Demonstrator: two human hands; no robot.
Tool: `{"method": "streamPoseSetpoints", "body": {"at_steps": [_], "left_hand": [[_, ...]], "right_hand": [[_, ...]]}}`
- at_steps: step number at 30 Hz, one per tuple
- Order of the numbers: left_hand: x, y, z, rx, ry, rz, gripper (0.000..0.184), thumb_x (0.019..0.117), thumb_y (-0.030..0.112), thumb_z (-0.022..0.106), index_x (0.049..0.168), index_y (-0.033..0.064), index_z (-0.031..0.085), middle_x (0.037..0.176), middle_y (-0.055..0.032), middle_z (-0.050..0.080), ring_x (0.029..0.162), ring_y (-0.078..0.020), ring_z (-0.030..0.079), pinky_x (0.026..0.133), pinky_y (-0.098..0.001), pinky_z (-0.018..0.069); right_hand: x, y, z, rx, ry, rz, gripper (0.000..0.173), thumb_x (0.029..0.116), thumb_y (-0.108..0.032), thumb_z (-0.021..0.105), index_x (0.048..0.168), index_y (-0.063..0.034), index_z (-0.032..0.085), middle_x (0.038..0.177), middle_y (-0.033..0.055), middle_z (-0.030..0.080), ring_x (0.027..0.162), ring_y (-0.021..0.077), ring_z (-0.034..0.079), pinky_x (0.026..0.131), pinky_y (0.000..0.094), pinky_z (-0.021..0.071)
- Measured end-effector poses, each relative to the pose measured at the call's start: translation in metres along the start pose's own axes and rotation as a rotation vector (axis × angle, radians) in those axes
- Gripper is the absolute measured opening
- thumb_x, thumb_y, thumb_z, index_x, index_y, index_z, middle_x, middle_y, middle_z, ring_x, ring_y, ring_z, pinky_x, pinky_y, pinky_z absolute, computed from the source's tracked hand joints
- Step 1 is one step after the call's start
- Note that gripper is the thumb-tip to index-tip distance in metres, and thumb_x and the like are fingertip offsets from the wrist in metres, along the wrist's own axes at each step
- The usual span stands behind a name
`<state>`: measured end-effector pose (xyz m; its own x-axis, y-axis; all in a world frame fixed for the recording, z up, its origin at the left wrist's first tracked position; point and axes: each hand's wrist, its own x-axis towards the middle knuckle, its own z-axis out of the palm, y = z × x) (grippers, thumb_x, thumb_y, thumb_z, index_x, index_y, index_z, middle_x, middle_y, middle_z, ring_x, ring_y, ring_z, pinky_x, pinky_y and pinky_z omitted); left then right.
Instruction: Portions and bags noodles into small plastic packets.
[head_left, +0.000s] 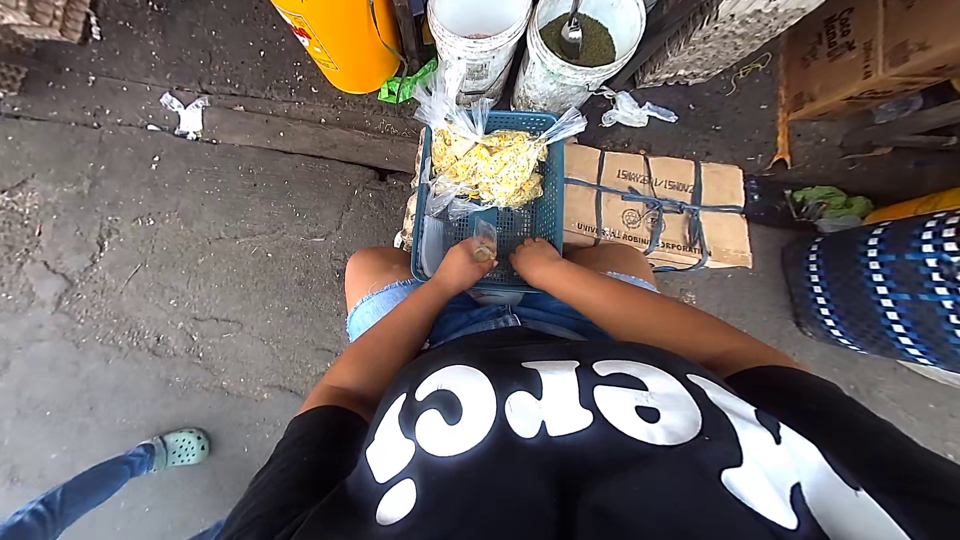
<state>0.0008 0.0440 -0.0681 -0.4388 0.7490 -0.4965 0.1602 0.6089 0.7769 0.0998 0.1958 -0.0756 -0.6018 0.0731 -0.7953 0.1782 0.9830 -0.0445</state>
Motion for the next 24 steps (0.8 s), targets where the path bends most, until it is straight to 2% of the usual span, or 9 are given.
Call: {"method": "streamPoseSetpoints", "body": {"at_steps": [5,7,10,13,16,19,21,24], "left_hand": [[0.0,-0.003,0.002,0.015,0.027,0.023,0.036,0.0944,0.018,0.074,0.126,0.0036,0.065,0.113,-0.0168,0.071,0.104,-0.0264,0.07,0.096,-0.0486,0.0548],[-0.002,-0.004,0.001,0.004,0.058,0.055,0.034,0.094,0.016,0.074,0.124,0.0026,0.065,0.113,-0.0172,0.071,0.103,-0.0266,0.07,0.096,-0.0487,0.0548],[-0.005,-0.003,0.001,-0.006,0.076,0.093,0.037,0.0927,0.014,0.074,0.126,0.0002,0.065,0.119,-0.0187,0.07,0.109,-0.0279,0.069,0.1,-0.0493,0.0534],[0.001,-0.002,0.003,0.041,0.013,0.105,0.043,0.0923,0.016,0.075,0.13,0.001,0.063,0.123,-0.0191,0.068,0.113,-0.029,0.067,0.102,-0.0497,0.0521],[0.0,0.004,0.003,0.089,-0.02,0.159,0.044,0.0913,0.022,0.078,0.126,-0.001,0.064,0.119,-0.0214,0.068,0.112,-0.032,0.067,0.101,-0.0516,0.0516],[0.0,0.005,0.006,0.102,-0.023,0.201,0.045,0.0917,0.027,0.078,0.124,-0.0016,0.065,0.116,-0.0213,0.069,0.111,-0.0322,0.067,0.101,-0.0519,0.0517],[0.002,0.009,0.006,0.105,-0.037,0.199,0.044,0.0933,0.029,0.076,0.123,-0.0019,0.065,0.115,-0.0214,0.069,0.109,-0.0325,0.067,0.1,-0.0527,0.0518],[0.005,0.015,0.006,0.07,-0.042,0.186,0.039,0.0946,0.026,0.075,0.12,-0.0023,0.066,0.113,-0.0214,0.069,0.106,-0.0325,0.067,0.097,-0.0529,0.0524]], "right_hand": [[-0.007,-0.003,-0.014,0.044,-0.052,0.073,0.021,0.1008,-0.002,0.054,0.112,0.0022,0.072,0.124,0.0232,0.067,0.124,0.043,0.06,0.102,0.0601,0.0476],[-0.013,0.008,-0.019,0.102,0.062,0.02,0.015,0.0963,-0.005,0.064,0.106,-0.0007,0.074,0.115,0.0231,0.07,0.116,0.0444,0.064,0.097,0.0636,0.0486],[-0.03,0.032,-0.025,0.321,0.334,-0.108,0.013,0.0939,-0.011,0.072,0.106,-0.0075,0.077,0.105,0.0178,0.074,0.111,0.0418,0.065,0.098,0.0632,0.0485],[-0.054,0.047,-0.028,0.644,0.5,-0.148,0.015,0.0947,-0.014,0.074,0.107,-0.0057,0.075,0.103,0.017,0.074,0.1,0.0358,0.069,0.093,0.0592,0.0535],[-0.093,0.047,-0.045,0.954,0.618,-0.168,0.017,0.0932,-0.013,0.076,0.108,-0.0043,0.073,0.098,0.0124,0.072,0.086,0.023,0.069,0.081,0.0467,0.0572],[-0.12,0.037,-0.054,1.186,0.751,-0.294,0.017,0.0877,-0.006,0.078,0.103,-0.0073,0.071,0.086,-0.0002,0.071,0.073,0.0041,0.066,0.071,0.024,0.0574],[-0.128,0.027,-0.057,1.301,0.798,-0.389,0.02,0.0853,0.0,0.078,0.102,-0.0085,0.071,0.085,-0.0039,0.071,0.073,0.0008,0.065,0.071,0.0195,0.0574],[-0.132,0.02,-0.059,1.348,0.822,-0.437,0.022,0.084,0.002,0.078,0.102,-0.0089,0.071,0.086,-0.0044,0.071,0.073,0.0015,0.066,0.07,0.0192,0.0578]]}}
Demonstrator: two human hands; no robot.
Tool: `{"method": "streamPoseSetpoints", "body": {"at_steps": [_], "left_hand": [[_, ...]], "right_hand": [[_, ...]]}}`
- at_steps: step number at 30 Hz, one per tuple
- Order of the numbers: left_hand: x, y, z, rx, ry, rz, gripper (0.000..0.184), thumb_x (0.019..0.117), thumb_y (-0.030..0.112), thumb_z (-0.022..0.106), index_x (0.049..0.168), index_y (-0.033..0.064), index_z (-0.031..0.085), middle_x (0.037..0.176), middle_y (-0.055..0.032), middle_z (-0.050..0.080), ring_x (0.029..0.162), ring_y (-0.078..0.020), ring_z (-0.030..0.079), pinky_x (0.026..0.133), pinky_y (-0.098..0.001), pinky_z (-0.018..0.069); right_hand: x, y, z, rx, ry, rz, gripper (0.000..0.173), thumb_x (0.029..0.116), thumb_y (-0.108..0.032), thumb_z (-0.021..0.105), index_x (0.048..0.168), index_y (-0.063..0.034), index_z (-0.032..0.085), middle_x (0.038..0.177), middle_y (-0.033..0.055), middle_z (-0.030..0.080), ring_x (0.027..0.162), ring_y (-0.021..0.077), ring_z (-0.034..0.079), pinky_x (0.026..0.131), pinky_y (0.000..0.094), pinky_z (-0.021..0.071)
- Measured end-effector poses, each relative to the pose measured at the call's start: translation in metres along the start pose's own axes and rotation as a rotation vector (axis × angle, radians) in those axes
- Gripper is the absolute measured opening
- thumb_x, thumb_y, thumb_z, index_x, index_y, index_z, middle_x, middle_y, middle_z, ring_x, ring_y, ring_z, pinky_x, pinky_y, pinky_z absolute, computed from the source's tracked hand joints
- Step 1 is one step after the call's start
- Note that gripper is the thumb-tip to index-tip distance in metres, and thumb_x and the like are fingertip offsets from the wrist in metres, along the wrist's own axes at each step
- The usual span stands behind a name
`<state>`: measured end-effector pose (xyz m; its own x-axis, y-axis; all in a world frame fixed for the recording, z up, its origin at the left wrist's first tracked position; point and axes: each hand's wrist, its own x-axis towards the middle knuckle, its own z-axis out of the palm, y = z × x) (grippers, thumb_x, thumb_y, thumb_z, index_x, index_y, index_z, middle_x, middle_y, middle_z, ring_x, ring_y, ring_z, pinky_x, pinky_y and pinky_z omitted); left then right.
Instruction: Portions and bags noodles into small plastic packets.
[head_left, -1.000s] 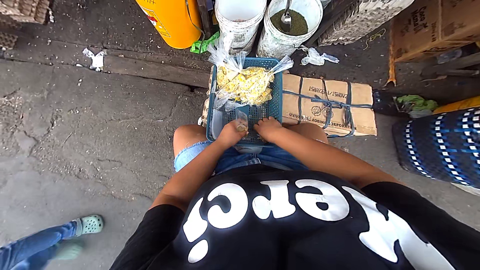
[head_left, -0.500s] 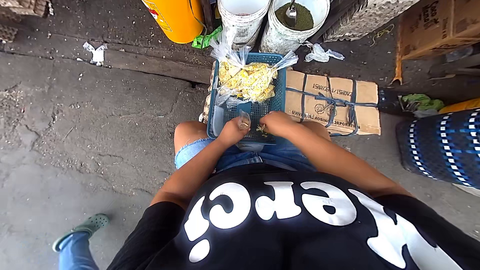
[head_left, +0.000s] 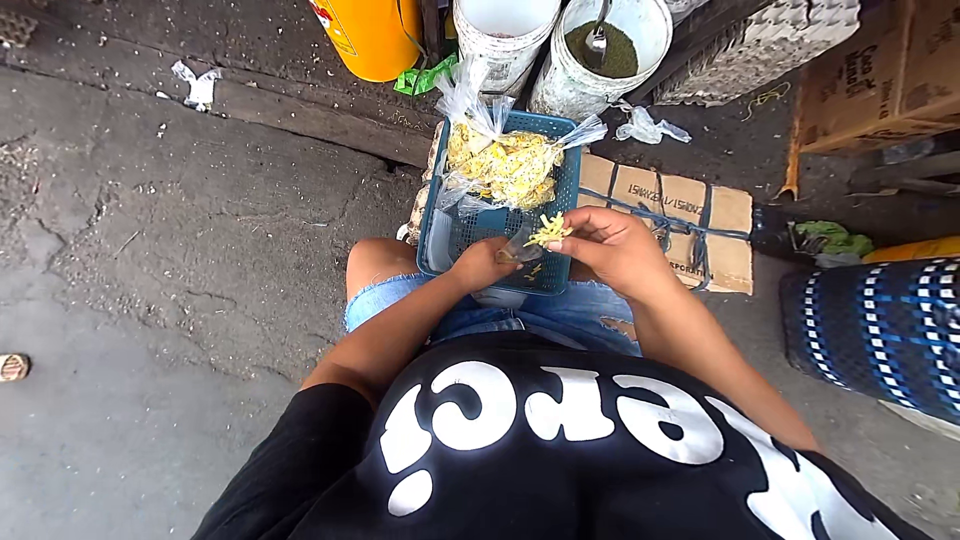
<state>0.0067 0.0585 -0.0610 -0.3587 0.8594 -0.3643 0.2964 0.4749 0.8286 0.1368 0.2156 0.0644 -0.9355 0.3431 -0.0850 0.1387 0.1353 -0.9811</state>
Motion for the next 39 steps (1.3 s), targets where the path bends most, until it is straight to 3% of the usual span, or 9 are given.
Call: {"method": "streamPoseSetpoints", "body": {"at_steps": [4,13,16,19,21,30,35,39], "left_hand": [[-0.003,0.001,-0.001,-0.028,0.007,0.004,0.039,0.0947,0.024,0.075,0.121,-0.0026,0.066,0.114,-0.022,0.069,0.106,-0.0329,0.067,0.097,-0.053,0.0522],[-0.004,-0.003,-0.001,-0.037,-0.009,0.028,0.045,0.0936,0.038,0.075,0.114,-0.0009,0.068,0.109,-0.0195,0.069,0.101,-0.0294,0.067,0.093,-0.0505,0.0533],[-0.006,-0.001,-0.001,-0.038,0.002,0.034,0.045,0.0935,0.038,0.075,0.115,-0.0013,0.069,0.111,-0.0196,0.069,0.104,-0.0298,0.067,0.096,-0.0508,0.0526],[-0.006,-0.001,-0.001,-0.027,0.0,0.032,0.049,0.0935,0.04,0.075,0.119,-0.0011,0.068,0.114,-0.0199,0.069,0.107,-0.03,0.067,0.098,-0.0511,0.0518],[-0.006,-0.002,-0.001,-0.025,-0.002,0.027,0.049,0.0937,0.04,0.075,0.121,-0.0009,0.068,0.116,-0.0201,0.069,0.109,-0.0301,0.067,0.099,-0.0516,0.0516],[-0.007,-0.002,-0.002,-0.015,-0.011,0.035,0.048,0.0944,0.039,0.074,0.119,-0.0018,0.068,0.115,-0.0207,0.069,0.108,-0.0307,0.067,0.099,-0.0508,0.0515],[-0.008,-0.001,-0.002,-0.015,-0.009,0.036,0.045,0.0945,0.037,0.074,0.119,-0.0007,0.068,0.113,-0.0198,0.069,0.106,-0.0299,0.067,0.097,-0.0499,0.0519],[-0.007,-0.003,-0.002,-0.015,-0.006,0.025,0.048,0.0943,0.039,0.074,0.121,-0.0003,0.068,0.116,-0.0196,0.069,0.108,-0.0294,0.067,0.099,-0.0496,0.0518]], "right_hand": [[-0.004,-0.007,0.0,-0.023,0.021,-0.041,0.024,0.0839,0.002,0.077,0.104,-0.0095,0.071,0.089,-0.0058,0.072,0.075,0.0003,0.067,0.073,0.0181,0.0581],[-0.004,-0.003,0.004,-0.102,0.027,-0.041,0.021,0.0849,-0.002,0.078,0.104,-0.0093,0.07,0.088,-0.0057,0.071,0.074,-0.0001,0.066,0.071,0.0181,0.0577],[-0.004,0.004,0.009,-0.328,0.015,0.005,0.016,0.0894,-0.01,0.076,0.105,-0.0073,0.072,0.096,0.0006,0.072,0.08,0.0046,0.068,0.076,0.0253,0.0596],[-0.005,0.007,0.012,-0.521,-0.004,-0.036,0.015,0.0933,-0.012,0.072,0.107,-0.0054,0.074,0.105,0.0095,0.073,0.089,0.0159,0.071,0.082,0.0372,0.0604],[-0.005,0.005,0.009,-0.578,-0.009,-0.077,0.015,0.0936,-0.012,0.072,0.107,-0.0052,0.074,0.105,0.0106,0.073,0.09,0.0178,0.071,0.083,0.0385,0.0601],[-0.003,-0.003,0.018,-0.515,-0.043,-0.109,0.014,0.0917,-0.01,0.072,0.104,-0.0048,0.074,0.101,0.0074,0.073,0.086,0.0118,0.071,0.082,0.0317,0.0612],[-0.002,0.0,0.028,-0.541,-0.022,-0.133,0.014,0.092,-0.007,0.072,0.105,-0.0036,0.074,0.103,0.0101,0.073,0.087,0.0146,0.072,0.082,0.0329,0.061],[-0.002,0.007,0.027,-0.552,0.016,-0.146,0.011,0.0911,-0.009,0.072,0.101,-0.006,0.076,0.112,0.0106,0.071,0.102,0.0209,0.068,0.085,0.0378,0.0579]]}}
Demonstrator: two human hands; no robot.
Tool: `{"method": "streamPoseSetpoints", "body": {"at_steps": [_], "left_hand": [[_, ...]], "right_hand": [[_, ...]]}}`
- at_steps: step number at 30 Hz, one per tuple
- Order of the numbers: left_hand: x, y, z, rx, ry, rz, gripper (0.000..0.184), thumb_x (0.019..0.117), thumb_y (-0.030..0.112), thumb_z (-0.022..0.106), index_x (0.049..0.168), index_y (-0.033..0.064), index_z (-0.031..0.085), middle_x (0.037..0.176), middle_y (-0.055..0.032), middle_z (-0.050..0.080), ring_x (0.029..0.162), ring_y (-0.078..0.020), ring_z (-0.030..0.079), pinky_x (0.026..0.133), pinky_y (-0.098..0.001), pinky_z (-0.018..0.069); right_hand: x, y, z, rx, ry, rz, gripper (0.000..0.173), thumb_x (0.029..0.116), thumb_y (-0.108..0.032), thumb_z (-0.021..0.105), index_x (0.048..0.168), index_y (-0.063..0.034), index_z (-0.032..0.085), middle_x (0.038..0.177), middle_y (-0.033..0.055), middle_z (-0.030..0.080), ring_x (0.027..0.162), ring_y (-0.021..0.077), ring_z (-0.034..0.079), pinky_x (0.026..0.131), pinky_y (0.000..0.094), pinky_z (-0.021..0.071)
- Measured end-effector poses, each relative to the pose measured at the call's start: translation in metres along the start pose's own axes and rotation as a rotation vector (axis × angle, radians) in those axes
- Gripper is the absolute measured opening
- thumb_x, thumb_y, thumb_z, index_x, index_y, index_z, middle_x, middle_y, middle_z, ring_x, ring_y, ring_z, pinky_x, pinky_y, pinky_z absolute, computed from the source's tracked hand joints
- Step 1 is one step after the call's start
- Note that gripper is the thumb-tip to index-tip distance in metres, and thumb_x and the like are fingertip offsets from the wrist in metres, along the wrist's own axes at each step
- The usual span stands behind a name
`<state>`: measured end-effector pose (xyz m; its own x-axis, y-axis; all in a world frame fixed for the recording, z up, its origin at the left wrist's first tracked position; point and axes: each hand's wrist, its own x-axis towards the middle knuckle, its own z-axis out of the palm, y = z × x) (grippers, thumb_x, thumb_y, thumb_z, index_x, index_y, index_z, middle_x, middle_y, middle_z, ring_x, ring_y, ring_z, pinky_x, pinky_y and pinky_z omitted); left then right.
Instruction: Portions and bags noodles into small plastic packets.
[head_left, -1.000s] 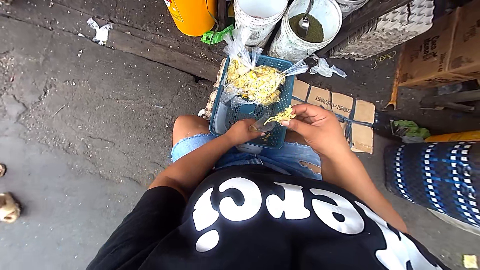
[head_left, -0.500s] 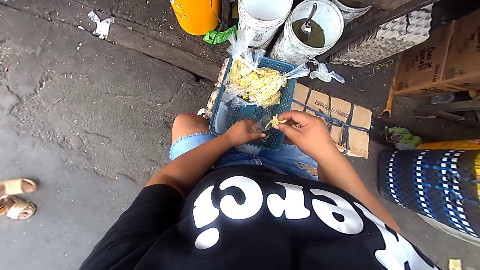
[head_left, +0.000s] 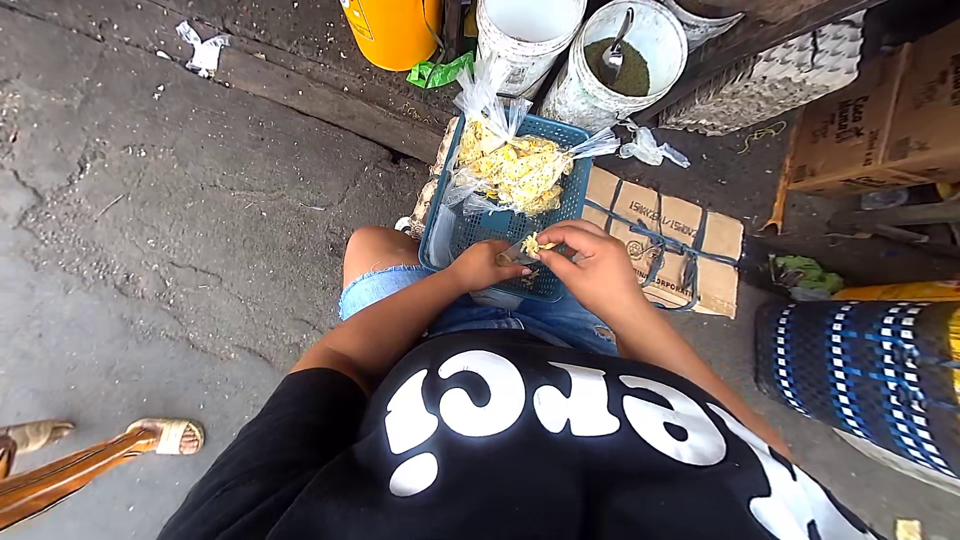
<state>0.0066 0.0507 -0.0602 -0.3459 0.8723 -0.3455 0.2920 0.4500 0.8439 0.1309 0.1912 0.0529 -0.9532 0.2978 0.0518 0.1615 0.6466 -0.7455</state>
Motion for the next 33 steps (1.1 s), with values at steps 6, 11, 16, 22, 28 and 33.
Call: {"method": "streamPoseSetpoints", "body": {"at_steps": [6,11,16,22,28,33], "left_hand": [[0.0,-0.001,0.0,-0.009,0.012,0.012,0.049,0.0939,0.039,0.075,0.121,-0.0017,0.067,0.117,-0.0207,0.068,0.109,-0.031,0.067,0.099,-0.0514,0.0516],[-0.002,-0.002,0.0,-0.005,0.019,0.031,0.049,0.0925,0.034,0.076,0.121,-0.0046,0.066,0.116,-0.0224,0.068,0.109,-0.033,0.067,0.099,-0.0525,0.0516],[-0.002,-0.001,-0.001,-0.009,0.034,0.049,0.051,0.0886,0.027,0.081,0.125,-0.0046,0.064,0.118,-0.0231,0.068,0.11,-0.033,0.067,0.099,-0.0523,0.0515],[0.001,-0.009,0.001,-0.171,0.14,0.058,0.085,0.0772,0.016,0.09,0.149,0.0035,0.046,0.137,-0.0211,0.058,0.123,-0.0291,0.061,0.105,-0.0448,0.0507],[0.003,0.009,-0.012,-0.267,0.174,0.056,0.084,0.0766,0.016,0.09,0.147,0.0029,0.047,0.135,-0.0176,0.061,0.122,-0.0248,0.06,0.103,-0.0426,0.0509],[0.003,0.035,-0.018,-0.201,0.351,0.055,0.076,0.0814,0.017,0.087,0.144,0.0014,0.048,0.125,-0.0187,0.066,0.111,-0.023,0.067,0.1,-0.043,0.055]], "right_hand": [[-0.002,0.011,0.001,0.086,-0.055,0.19,0.016,0.0907,-0.018,0.077,0.103,-0.0079,0.077,0.131,0.0118,0.061,0.11,0.0204,0.061,0.084,0.0367,0.0551],[-0.006,0.012,-0.005,0.111,-0.152,0.173,0.029,0.0918,-0.029,0.076,0.114,-0.0103,0.075,0.141,0.0109,0.058,0.117,0.0207,0.061,0.09,0.0376,0.0557],[-0.004,0.007,-0.001,-0.18,-0.291,0.036,0.027,0.0946,-0.028,0.074,0.112,-0.0075,0.076,0.14,0.0174,0.059,0.127,0.0367,0.058,0.103,0.0574,0.0489],[0.009,-0.011,-0.013,-0.306,-0.003,-0.176,0.018,0.0983,-0.018,0.064,0.1,-0.0067,0.079,0.113,0.0142,0.072,0.11,0.0351,0.066,0.092,0.0535,0.0543],[0.028,-0.027,-0.027,-0.253,-0.056,-0.148,0.017,0.0973,-0.021,0.069,0.094,-0.0088,0.08,0.108,0.0121,0.069,0.098,0.0298,0.067,0.082,0.0504,0.0567],[0.042,-0.054,-0.057,-0.077,0.033,-0.11,0.023,0.0975,-0.032,0.069,0.09,-0.0125,0.08,0.099,0.005,0.068,0.084,0.0147,0.065,0.073,0.0361,0.0555]]}}
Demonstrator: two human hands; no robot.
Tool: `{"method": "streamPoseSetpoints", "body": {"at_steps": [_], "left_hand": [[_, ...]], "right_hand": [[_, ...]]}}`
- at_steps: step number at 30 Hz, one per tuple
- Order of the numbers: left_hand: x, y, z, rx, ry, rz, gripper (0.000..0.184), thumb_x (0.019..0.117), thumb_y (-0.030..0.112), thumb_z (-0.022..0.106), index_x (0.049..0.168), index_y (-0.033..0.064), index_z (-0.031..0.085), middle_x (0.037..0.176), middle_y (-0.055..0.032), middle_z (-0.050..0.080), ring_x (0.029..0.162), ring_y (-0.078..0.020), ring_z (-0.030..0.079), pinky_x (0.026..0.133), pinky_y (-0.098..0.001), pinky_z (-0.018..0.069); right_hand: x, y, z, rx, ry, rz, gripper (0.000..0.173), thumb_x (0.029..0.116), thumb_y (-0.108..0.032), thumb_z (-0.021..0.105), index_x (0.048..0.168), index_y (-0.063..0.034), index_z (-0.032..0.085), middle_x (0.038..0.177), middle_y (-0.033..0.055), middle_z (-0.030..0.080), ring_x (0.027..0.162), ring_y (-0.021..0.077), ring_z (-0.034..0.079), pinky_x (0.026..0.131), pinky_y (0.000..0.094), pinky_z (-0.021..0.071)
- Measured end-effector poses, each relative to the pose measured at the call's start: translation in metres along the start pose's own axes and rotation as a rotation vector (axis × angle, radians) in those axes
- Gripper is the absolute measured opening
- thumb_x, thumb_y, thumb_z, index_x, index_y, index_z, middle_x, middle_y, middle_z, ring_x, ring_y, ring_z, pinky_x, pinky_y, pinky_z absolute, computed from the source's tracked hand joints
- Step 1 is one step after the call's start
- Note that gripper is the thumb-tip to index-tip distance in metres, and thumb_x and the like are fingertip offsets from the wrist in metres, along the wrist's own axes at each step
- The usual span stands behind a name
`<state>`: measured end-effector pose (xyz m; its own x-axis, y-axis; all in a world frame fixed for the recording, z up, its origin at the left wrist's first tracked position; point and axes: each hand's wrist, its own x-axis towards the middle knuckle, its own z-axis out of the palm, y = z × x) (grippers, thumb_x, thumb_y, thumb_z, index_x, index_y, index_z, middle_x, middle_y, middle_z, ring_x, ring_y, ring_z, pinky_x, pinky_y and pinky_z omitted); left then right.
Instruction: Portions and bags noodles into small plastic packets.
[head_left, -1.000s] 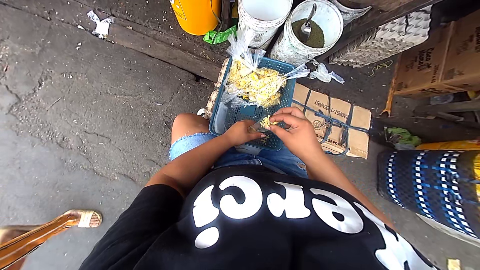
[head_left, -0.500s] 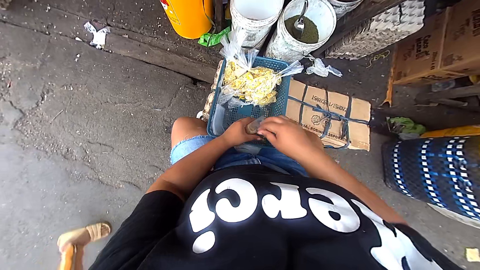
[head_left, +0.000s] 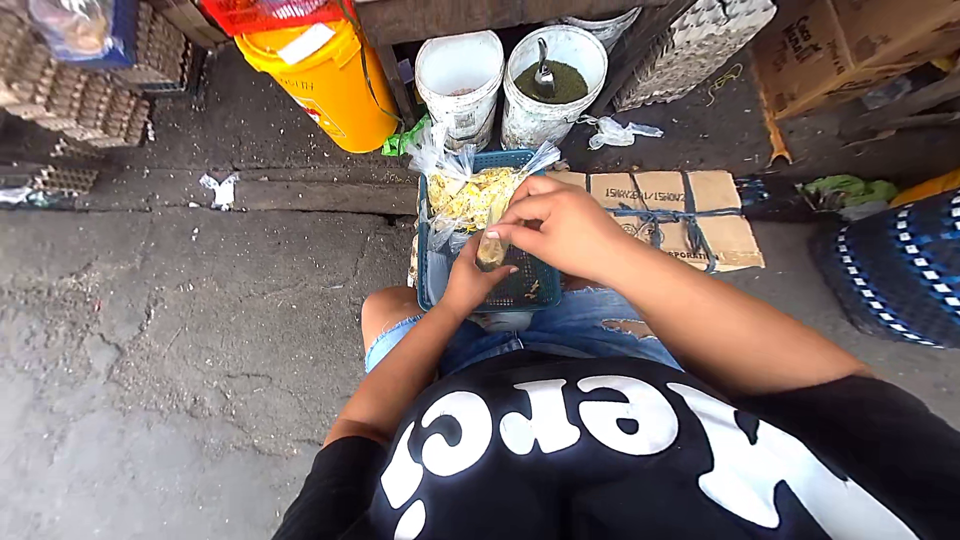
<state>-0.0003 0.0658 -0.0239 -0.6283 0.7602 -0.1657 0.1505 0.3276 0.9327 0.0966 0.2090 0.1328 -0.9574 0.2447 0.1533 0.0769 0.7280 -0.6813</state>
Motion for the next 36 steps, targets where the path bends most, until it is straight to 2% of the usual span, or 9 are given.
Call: {"method": "streamPoseSetpoints", "body": {"at_steps": [3,7,10,13,20,23,26,32,36], "left_hand": [[0.003,0.019,-0.003,-0.048,0.085,0.11,0.053,0.0942,0.013,0.072,0.14,-0.0036,0.049,0.111,-0.0162,0.071,0.097,-0.019,0.071,0.091,-0.0401,0.0587],[0.003,0.061,-0.03,-0.576,-0.392,0.077,0.04,0.0965,0.001,0.048,0.136,-0.0054,0.046,0.116,-0.0167,0.072,0.101,-0.0253,0.073,0.091,-0.0423,0.0603],[-0.001,0.078,-0.041,-0.725,-0.652,0.05,0.036,0.0917,0.014,0.057,0.125,-0.0004,0.056,0.109,-0.0134,0.076,0.098,-0.026,0.075,0.088,-0.0423,0.0611],[-0.003,0.084,-0.04,-0.644,-0.664,0.045,0.052,0.0907,0.023,0.072,0.133,-0.0018,0.053,0.119,-0.0129,0.072,0.105,-0.0248,0.073,0.092,-0.0413,0.0597],[-0.018,0.093,-0.004,-0.362,-0.115,0.009,0.031,0.0946,0.004,0.07,0.121,-0.0076,0.06,0.103,-0.0129,0.073,0.089,-0.0158,0.074,0.082,-0.0322,0.0632],[-0.025,0.084,-0.006,-0.17,-0.106,0.113,0.027,0.0896,0.012,0.077,0.109,-0.0049,0.069,0.095,-0.0082,0.073,0.085,-0.0079,0.069,0.083,-0.0277,0.0582],[-0.031,0.079,-0.011,-0.065,-0.143,0.125,0.03,0.0875,0.015,0.078,0.109,-0.0036,0.069,0.1,-0.0107,0.071,0.09,-0.0107,0.066,0.086,-0.0303,0.055],[-0.043,0.072,-0.007,-0.519,-0.268,-0.006,0.057,0.0914,0.004,0.071,0.141,-0.0069,0.046,0.121,-0.0141,0.063,0.097,-0.0137,0.067,0.083,-0.03,0.0588],[-0.042,0.059,-0.01,-0.723,-0.126,-0.147,0.025,0.0924,-0.003,0.066,0.116,-0.0021,0.058,0.093,-0.0039,0.071,0.079,-0.0097,0.069,0.071,-0.0259,0.0576]], "right_hand": [[0.008,-0.001,-0.016,0.176,0.177,-0.06,0.031,0.0961,-0.035,0.07,0.115,-0.0091,0.072,0.117,0.0106,0.062,0.085,0.0117,0.062,0.071,0.0285,0.0542],[0.007,0.023,-0.016,0.469,0.103,0.039,0.091,0.0859,-0.039,0.076,0.16,-0.0118,0.03,0.152,0.0121,0.046,0.121,0.0201,0.06,0.093,0.0376,0.0553],[-0.007,0.025,0.005,0.694,-0.025,0.209,0.037,0.0908,-0.015,0.075,0.124,-0.005,0.063,0.103,0.007,0.07,0.088,0.0129,0.068,0.08,0.032,0.0583],[-0.01,0.021,0.007,0.796,0.099,0.284,0.007,0.0953,-0.01,0.071,0.092,-0.0051,0.068,0.077,-0.0001,0.065,0.066,0.0056,0.062,0.065,0.0233,0.0554],[-0.025,0.033,0.009,0.798,0.339,0.305,0.01,0.0935,-0.009,0.072,0.101,-0.0083,0.066,0.092,0.0005,0.068,0.081,0.0087,0.067,0.078,0.0304,0.0596],[-0.044,0.04,0.011,0.616,0.182,0.279,0.059,0.0818,-0.023,0.078,0.134,-0.0046,0.057,0.121,0.0075,0.067,0.103,0.0116,0.068,0.088,0.0318,0.0593],[-0.062,0.044,0.029,0.649,0.186,0.258,0.072,0.0764,-0.015,0.083,0.138,0.0048,0.05,0.114,0.0083,0.072,0.102,0.0114,0.071,0.089,0.0284,0.0606],[-0.07,0.053,0.037,0.737,0.448,0.277,0.055,0.0733,0.0,0.082,0.121,-0.0009,0.054,0.097,-0.0045,0.07,0.085,0.0031,0.07,0.079,0.0228,0.0618],[-0.069,0.058,0.043,0.816,0.376,0.281,0.07,0.0758,-0.001,0.079,0.137,0.0063,0.046,0.109,0.0019,0.069,0.094,0.0067,0.071,0.085,0.0251,0.0616]]}}
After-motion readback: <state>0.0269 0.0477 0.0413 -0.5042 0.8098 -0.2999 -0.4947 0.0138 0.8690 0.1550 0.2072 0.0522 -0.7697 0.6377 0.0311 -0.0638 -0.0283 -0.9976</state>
